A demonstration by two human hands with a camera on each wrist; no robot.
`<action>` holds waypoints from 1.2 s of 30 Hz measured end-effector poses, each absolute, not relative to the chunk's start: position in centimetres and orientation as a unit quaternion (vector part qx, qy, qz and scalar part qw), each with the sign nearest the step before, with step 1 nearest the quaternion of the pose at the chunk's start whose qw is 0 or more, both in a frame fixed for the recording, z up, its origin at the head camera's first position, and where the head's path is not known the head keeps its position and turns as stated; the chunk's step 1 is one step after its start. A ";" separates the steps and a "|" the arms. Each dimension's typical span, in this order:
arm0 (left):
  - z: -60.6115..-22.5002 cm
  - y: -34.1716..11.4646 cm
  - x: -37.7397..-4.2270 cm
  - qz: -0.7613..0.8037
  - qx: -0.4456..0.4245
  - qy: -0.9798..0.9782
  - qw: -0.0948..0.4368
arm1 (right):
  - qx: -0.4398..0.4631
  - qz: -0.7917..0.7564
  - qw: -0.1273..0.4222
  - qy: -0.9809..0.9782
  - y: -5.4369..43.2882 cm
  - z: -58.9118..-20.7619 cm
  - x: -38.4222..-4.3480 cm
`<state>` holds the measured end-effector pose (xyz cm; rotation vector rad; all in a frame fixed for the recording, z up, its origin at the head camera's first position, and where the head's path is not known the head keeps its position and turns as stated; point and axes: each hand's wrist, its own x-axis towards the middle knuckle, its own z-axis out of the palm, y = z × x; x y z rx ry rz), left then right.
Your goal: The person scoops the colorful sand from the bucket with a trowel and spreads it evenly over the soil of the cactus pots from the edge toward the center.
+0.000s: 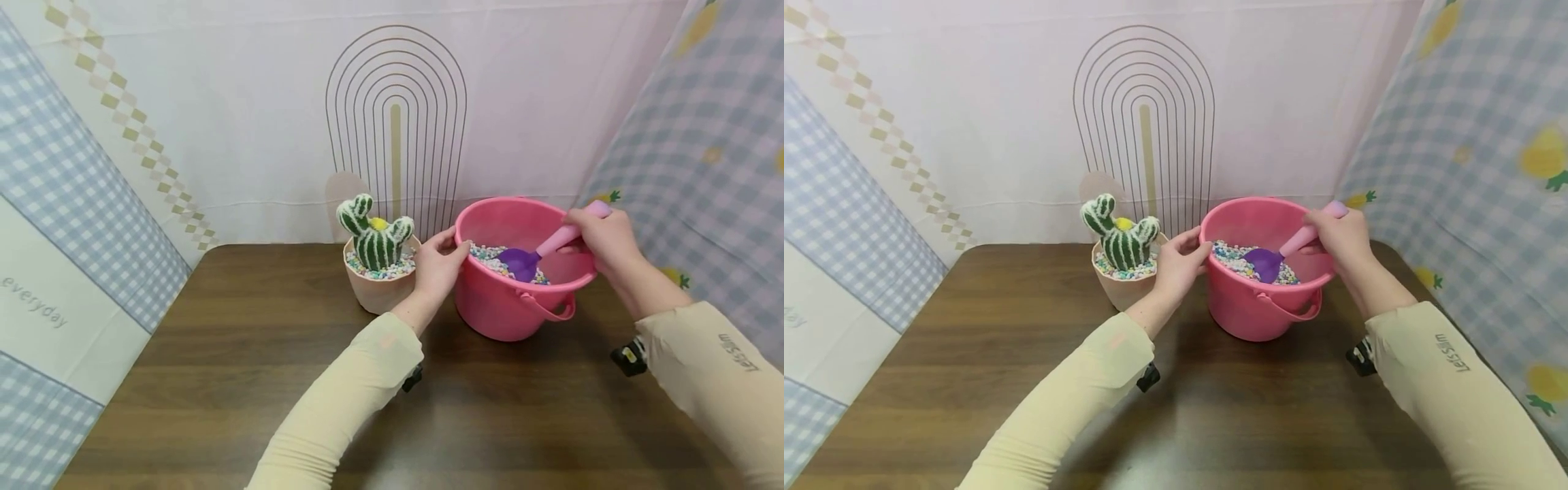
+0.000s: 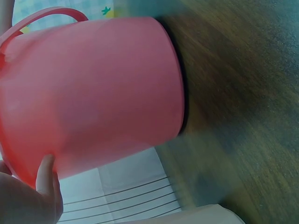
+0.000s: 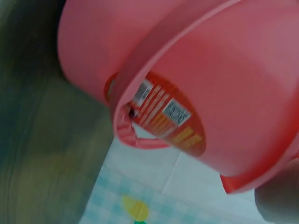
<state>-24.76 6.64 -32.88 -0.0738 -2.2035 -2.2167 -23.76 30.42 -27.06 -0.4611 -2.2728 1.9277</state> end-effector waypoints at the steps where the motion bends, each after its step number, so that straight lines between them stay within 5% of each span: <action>1: -32.9 6.6 -24.8 -0.709 -0.023 -0.705 0.008 | -0.162 0.643 0.064 -0.746 30.3 -27.0 -23.9; 14: -33.1 6.6 -24.8 -0.703 -0.026 -0.711 -0.003 | -0.220 0.743 0.078 -0.628 29.1 -26.9 -25.1; 36: -32.9 6.7 -24.9 -0.703 -0.017 -0.711 0.009 | -0.173 0.847 0.061 -0.498 31.5 -26.0 -24.7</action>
